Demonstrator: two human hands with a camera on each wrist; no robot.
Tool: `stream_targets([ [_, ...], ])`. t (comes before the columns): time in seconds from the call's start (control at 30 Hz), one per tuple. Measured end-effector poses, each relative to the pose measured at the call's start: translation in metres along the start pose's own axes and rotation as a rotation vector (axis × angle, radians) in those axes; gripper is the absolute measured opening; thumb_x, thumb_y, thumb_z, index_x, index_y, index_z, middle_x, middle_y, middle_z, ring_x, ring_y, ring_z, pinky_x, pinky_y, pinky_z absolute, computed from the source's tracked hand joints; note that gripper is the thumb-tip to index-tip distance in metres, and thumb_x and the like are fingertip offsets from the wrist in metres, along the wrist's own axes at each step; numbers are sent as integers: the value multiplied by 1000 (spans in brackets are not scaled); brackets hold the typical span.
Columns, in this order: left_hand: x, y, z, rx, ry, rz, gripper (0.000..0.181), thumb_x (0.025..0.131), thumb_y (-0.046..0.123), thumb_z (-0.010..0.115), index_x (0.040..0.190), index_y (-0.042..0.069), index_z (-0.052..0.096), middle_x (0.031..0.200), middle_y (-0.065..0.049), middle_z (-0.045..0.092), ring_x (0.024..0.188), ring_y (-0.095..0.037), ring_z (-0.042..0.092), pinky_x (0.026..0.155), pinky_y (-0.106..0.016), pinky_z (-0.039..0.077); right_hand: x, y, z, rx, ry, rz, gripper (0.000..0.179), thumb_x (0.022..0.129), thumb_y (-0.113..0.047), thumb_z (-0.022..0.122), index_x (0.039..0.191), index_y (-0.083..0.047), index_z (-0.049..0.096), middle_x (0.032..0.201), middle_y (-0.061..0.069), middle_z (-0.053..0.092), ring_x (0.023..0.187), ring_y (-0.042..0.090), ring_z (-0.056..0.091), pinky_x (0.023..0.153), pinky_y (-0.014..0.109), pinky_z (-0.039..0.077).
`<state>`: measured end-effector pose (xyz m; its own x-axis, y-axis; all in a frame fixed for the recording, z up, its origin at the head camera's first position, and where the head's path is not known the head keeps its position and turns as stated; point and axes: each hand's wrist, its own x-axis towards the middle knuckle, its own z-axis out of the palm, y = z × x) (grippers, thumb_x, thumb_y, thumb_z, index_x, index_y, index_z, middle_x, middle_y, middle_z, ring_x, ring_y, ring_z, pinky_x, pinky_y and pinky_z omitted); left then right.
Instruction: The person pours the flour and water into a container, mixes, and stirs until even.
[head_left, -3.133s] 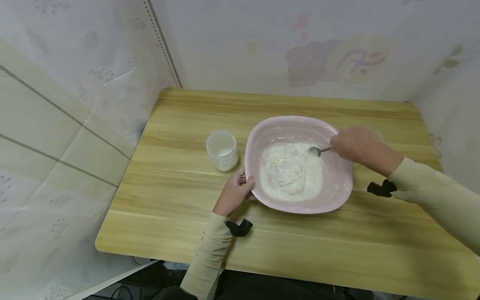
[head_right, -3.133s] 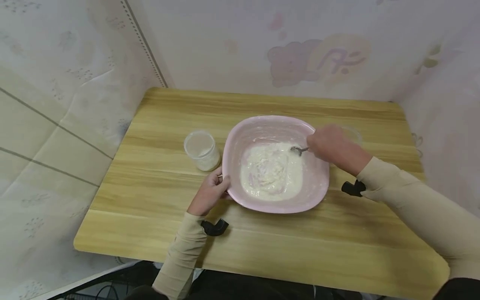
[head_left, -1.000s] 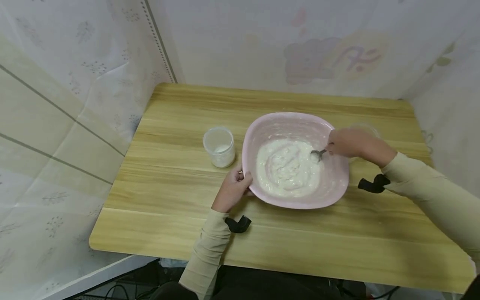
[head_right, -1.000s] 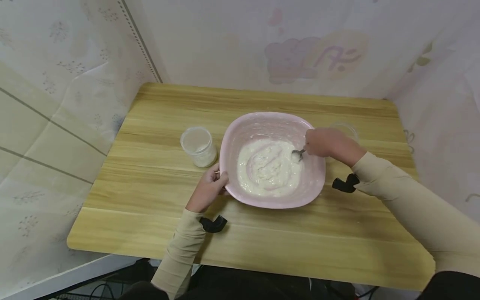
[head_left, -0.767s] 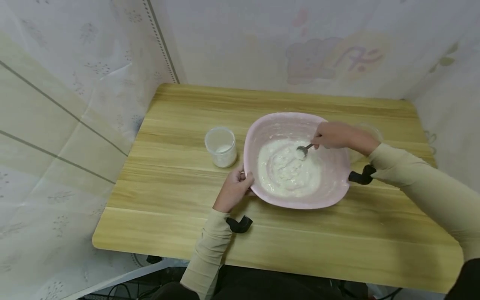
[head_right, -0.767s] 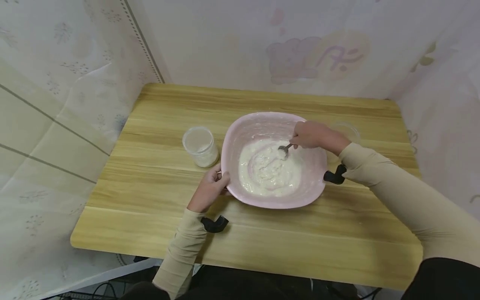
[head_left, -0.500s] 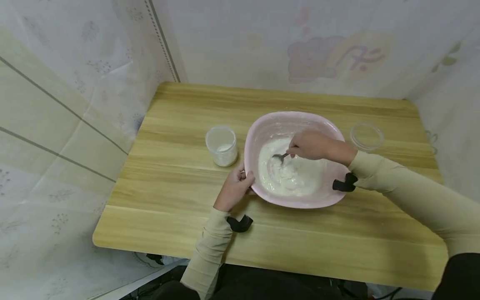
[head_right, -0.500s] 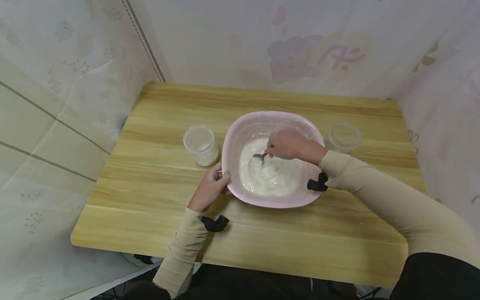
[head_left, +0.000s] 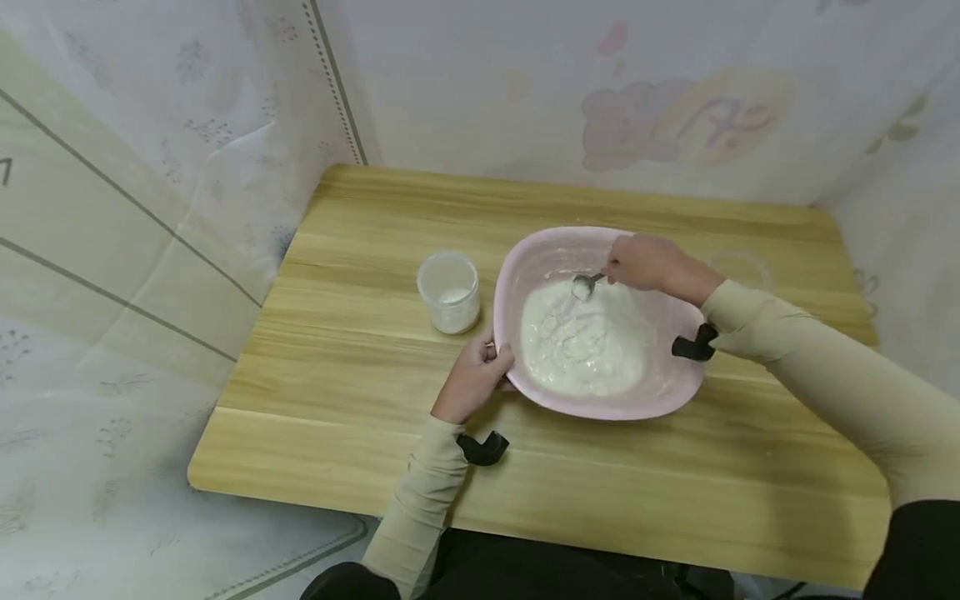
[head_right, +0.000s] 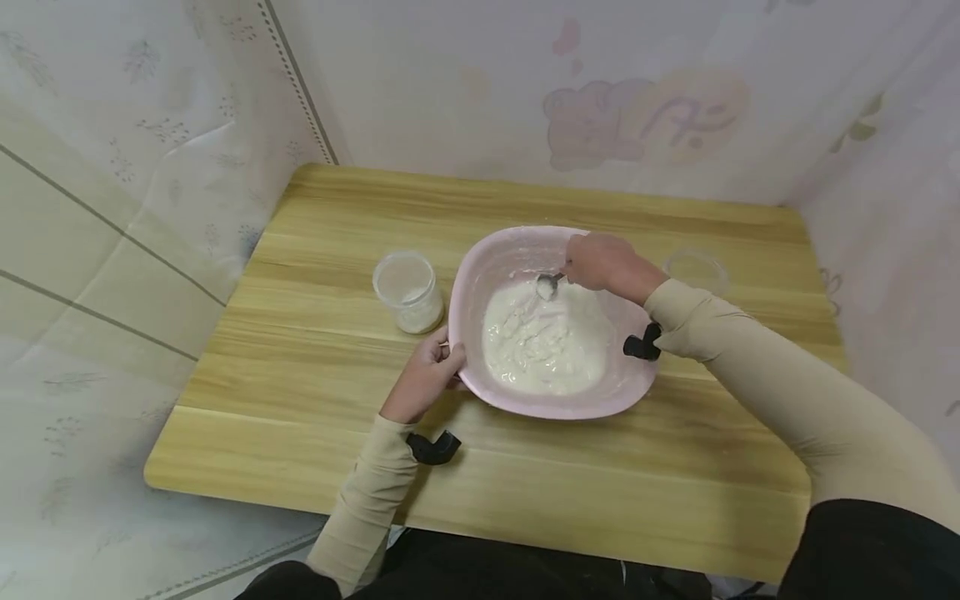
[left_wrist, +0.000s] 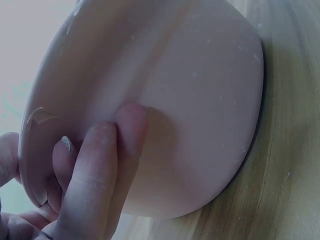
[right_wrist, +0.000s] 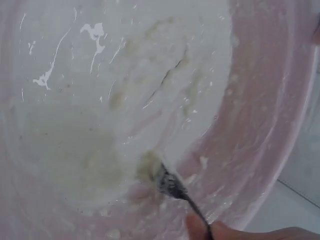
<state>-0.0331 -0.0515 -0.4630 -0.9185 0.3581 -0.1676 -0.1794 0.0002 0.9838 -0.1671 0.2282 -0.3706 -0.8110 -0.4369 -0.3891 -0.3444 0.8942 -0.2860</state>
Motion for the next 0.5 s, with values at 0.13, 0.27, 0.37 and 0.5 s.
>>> stream_targets([
  [0.13, 0, 1, 1, -1, 7, 6, 49, 105, 7, 45, 152, -6, 43, 114, -42, 67, 81, -15, 75, 77, -41, 68, 18, -7, 2, 16, 15, -92, 37, 109, -20, 47, 105, -4, 81, 107, 17, 79, 51, 8, 31, 55, 27, 32],
  [0.27, 0, 2, 5, -19, -11, -5, 49, 105, 6, 45, 153, -5, 42, 115, -42, 67, 80, -14, 75, 76, -38, 68, 18, -25, 12, -22, -16, -278, 31, 107, -18, 54, 100, -7, 82, 99, 11, 81, 57, 7, 47, 64, 29, 43],
  [0.37, 1, 2, 8, -9, -30, -7, 49, 105, 7, 45, 153, -5, 41, 116, -41, 67, 82, -15, 75, 78, -41, 68, 2, -31, 22, -20, -145, -342, 27, 106, -21, 59, 96, -12, 82, 93, 7, 80, 62, 8, 50, 64, 28, 45],
  [0.5, 3, 1, 8, 21, -15, -8, 46, 105, 8, 46, 149, -7, 45, 114, -39, 69, 82, -16, 76, 79, -44, 68, -27, -24, 27, -32, -322, -310, 28, 106, -25, 59, 89, -19, 80, 92, 2, 78, 64, 9, 48, 63, 27, 44],
])
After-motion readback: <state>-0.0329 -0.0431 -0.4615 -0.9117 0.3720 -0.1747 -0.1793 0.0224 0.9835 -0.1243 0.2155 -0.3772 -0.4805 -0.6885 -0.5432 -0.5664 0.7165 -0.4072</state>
